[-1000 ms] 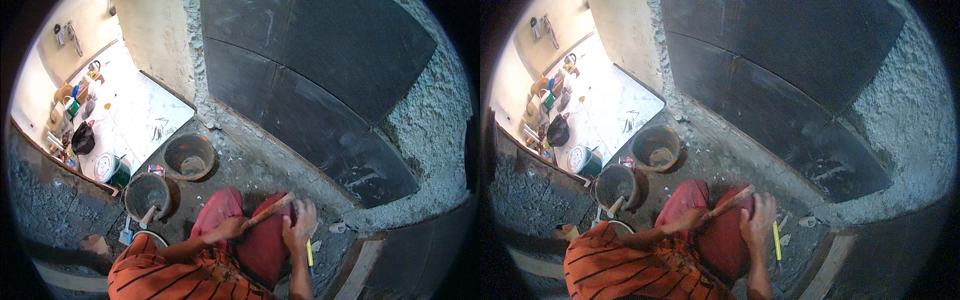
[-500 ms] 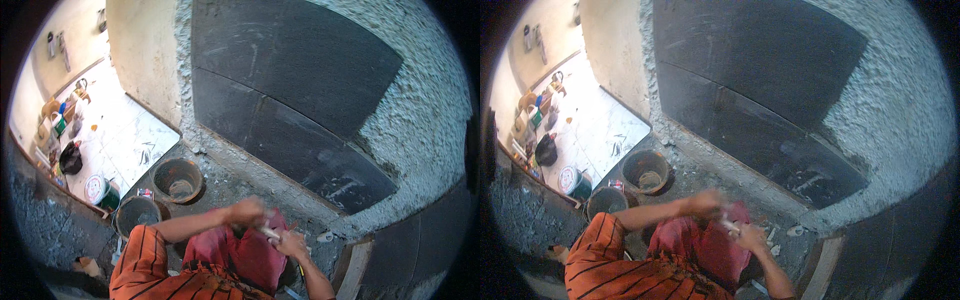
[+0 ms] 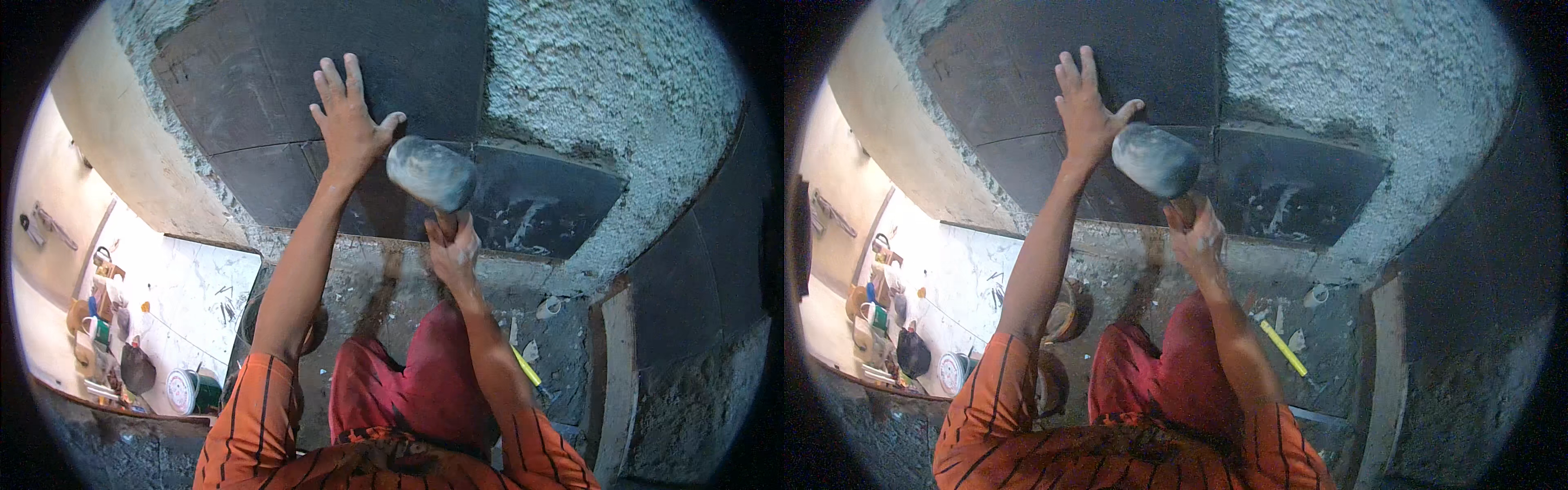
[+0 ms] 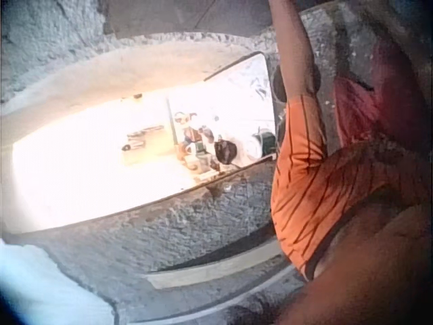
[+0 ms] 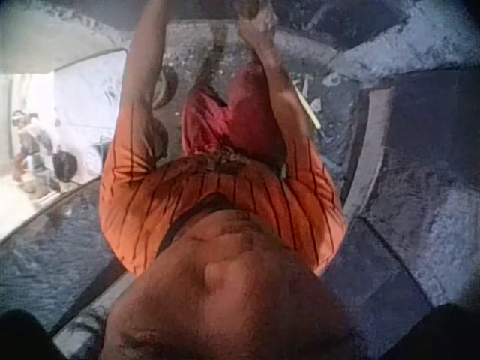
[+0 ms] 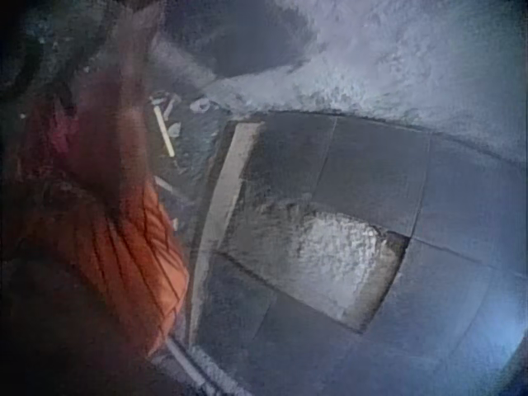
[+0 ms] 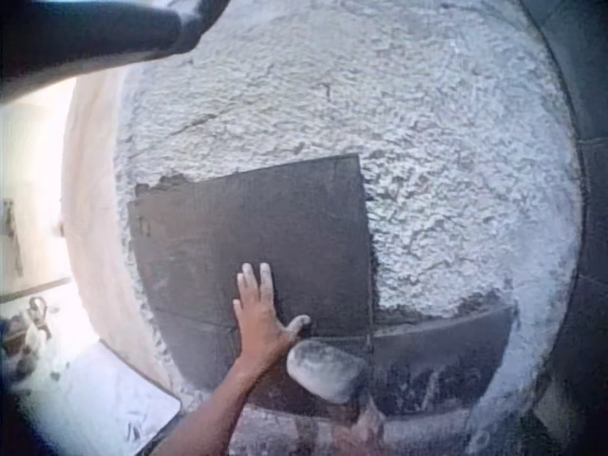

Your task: The person installs dark grey tiles on a curved wall section. They use a rubber mallet to tap tiles into place, a chisel to adjust gaps, and a cloth to wipe the surface. The person also uses a metal bar to check alignment.

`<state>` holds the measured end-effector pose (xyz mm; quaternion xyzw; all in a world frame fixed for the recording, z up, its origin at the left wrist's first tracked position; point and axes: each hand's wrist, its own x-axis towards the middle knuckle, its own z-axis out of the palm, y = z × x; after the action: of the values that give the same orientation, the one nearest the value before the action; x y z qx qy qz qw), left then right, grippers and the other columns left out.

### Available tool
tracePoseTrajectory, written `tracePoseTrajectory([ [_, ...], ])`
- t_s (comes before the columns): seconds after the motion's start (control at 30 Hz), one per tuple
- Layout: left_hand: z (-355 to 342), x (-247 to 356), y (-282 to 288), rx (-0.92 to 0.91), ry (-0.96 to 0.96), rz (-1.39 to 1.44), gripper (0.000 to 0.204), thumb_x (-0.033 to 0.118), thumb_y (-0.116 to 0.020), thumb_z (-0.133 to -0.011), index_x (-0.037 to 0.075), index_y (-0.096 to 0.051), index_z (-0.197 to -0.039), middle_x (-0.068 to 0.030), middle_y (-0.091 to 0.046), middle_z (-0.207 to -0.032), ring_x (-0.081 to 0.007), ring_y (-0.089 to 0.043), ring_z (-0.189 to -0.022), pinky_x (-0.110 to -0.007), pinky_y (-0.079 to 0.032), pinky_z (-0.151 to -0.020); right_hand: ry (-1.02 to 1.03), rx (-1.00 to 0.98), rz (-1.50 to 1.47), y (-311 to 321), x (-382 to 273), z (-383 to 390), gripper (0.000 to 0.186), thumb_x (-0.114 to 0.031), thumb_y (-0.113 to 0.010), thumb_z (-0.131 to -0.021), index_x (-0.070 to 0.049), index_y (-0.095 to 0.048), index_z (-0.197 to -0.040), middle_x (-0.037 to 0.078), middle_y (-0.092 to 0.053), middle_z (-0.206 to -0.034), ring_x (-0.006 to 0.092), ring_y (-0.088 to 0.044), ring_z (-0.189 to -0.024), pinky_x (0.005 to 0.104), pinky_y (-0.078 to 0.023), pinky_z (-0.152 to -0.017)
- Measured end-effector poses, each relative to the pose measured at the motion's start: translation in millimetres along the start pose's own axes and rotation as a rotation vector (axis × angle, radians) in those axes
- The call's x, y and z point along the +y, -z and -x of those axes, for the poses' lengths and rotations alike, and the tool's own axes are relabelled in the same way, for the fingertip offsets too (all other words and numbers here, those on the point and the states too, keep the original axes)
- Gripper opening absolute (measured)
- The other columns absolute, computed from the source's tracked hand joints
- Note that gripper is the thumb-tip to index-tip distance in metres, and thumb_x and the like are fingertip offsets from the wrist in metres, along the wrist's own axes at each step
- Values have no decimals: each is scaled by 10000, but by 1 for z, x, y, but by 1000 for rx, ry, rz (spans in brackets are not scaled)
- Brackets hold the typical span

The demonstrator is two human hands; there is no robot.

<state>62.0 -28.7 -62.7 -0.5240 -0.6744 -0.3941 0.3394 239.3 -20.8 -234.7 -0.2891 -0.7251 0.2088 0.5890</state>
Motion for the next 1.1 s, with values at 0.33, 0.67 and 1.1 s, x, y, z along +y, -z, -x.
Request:
tracePoseTrajectory([
  [0.33,3,-3,-1,-16,-13,15,1116,330,-822,-680,80,-104,-1497,-304,-52,-1520,-485,-62,-1405,-705,-223,-1000,-25,23,-30,-20,-5,-36,238,-254,-603,-908,-74,-526,-1042,159,-671,-871,405,-647,-773,462,-500,-643],
  [0.67,1,-5,-7,3,-18,41,1123,354,-824,-670,89,-112,-1498,-292,-58,-1524,-472,-52,-1411,-702,-205,-1010,-129,-94,-31,-7,8,-6,408,-239,-637,-859,-41,-496,-1187,220,-656,-871,424,-644,-831,473,-515,-665],
  [1.1,22,-13,-43,243,314,152,930,388,-578,-882,-93,-23,-1452,-333,4,-1511,-450,13,-1419,-474,-33,-1155,-337,-457,194,150,35,87,323,-205,-603,-913,60,-555,-1091,183,-620,-1060,312,-590,-1027,377,-460,-861],
])
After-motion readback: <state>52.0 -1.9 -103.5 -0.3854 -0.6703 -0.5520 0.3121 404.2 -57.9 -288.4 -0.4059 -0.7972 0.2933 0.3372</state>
